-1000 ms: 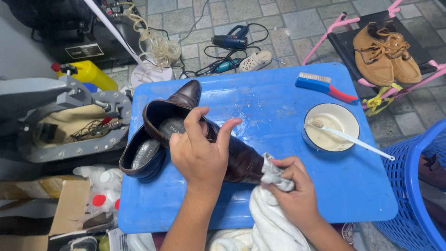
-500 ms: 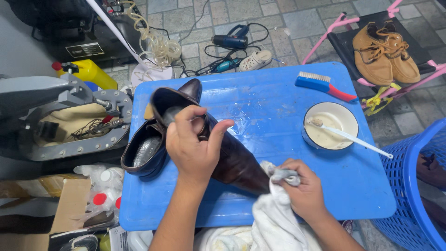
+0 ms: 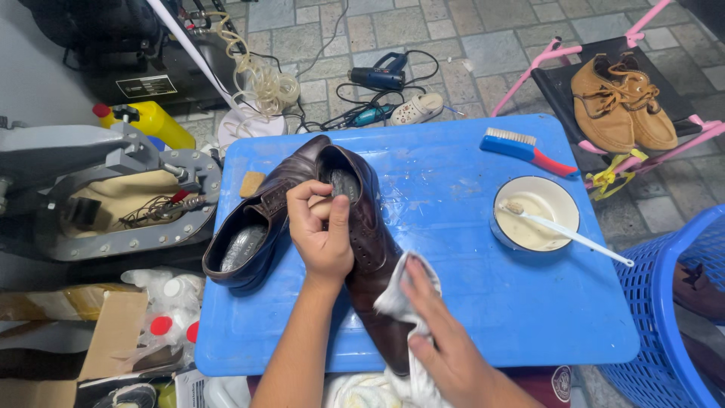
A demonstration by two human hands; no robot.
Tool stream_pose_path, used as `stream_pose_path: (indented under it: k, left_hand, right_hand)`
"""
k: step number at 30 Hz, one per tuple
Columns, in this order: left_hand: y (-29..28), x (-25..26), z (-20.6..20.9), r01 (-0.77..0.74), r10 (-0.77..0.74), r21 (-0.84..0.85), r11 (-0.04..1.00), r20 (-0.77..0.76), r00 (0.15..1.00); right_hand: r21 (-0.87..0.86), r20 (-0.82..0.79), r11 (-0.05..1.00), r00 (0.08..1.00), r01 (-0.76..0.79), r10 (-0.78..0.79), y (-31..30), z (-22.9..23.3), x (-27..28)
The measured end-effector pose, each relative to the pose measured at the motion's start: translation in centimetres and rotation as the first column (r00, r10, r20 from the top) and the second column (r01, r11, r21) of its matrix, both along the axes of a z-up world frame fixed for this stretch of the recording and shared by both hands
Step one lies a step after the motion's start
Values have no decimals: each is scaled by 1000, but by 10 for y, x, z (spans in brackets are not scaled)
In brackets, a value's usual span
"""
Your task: The person scrubs a brown leather shoe with a toothbrush and cleaning solution, then wipes it with a cloth. The person repeats the process on the second shoe, focusing on the upper and toe areas.
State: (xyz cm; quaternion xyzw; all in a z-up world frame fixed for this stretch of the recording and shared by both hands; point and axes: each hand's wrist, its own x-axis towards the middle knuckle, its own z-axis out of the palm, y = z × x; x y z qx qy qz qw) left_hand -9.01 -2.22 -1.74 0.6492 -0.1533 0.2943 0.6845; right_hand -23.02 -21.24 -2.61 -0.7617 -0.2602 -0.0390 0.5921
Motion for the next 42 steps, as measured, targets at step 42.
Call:
stream_pose_path:
  k: [42]
  left_hand:
    - [11, 24, -35, 399, -546, -425, 812, -315, 776]
  right_hand:
    - [-179, 217, 968, 967, 176, -136, 16, 20, 64]
